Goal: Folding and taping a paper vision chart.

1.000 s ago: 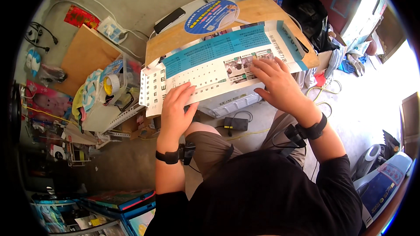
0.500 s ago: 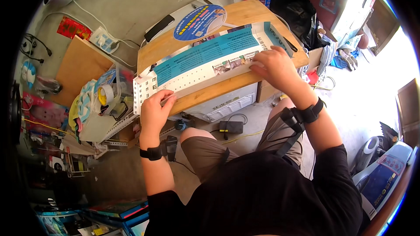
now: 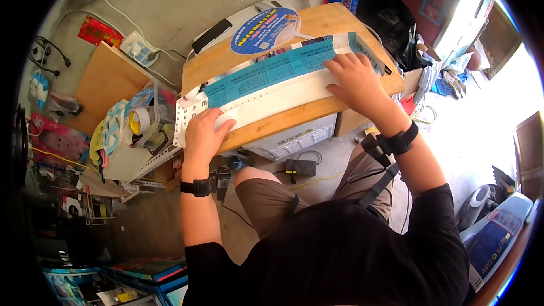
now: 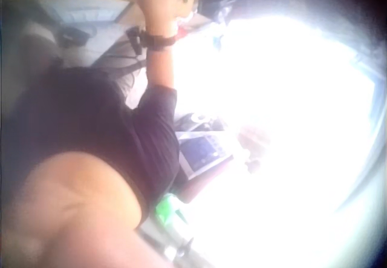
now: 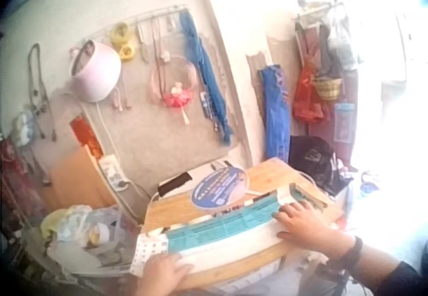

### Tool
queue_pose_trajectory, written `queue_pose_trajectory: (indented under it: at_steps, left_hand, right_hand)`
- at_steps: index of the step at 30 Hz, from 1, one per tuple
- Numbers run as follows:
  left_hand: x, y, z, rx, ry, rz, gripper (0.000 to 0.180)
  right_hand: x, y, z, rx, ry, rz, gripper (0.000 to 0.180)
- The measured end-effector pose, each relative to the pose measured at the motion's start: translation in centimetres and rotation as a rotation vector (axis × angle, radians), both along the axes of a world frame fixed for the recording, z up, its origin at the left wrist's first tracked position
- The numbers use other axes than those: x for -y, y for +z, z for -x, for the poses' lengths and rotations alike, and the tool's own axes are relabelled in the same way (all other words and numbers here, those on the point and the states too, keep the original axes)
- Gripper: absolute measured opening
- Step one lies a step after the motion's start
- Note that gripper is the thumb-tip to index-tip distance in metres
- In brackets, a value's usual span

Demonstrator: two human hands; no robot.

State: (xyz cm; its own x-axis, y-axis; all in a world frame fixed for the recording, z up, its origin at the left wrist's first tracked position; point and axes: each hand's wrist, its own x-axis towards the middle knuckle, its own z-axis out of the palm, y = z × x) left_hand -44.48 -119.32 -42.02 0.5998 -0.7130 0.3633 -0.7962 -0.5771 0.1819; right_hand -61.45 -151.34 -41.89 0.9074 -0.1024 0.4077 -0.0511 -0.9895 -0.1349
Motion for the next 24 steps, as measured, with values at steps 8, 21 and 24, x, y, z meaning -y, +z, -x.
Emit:
queue_pose_trajectory:
  at_steps: [8,21,24]
  left_hand:
    - [0.1,-0.7,0.0,0.092,-0.035,0.029,0.03]
    - [3.1,-3.1,6.2,0.148,-0.315,0.119,0.04]
    - [3.8,-3.2,7.9,0.122,-0.361,0.093,0.048]
  right_hand:
    - [-6.9,-3.6,-0.2,0.024,0.404,0.157,0.058]
    - [-8.6,-4.2,-0.7,-0.013,0.353,0.029,0.064]
    - [-8.6,-3.9,-0.7,-0.011,0.364,-0.033,0.064]
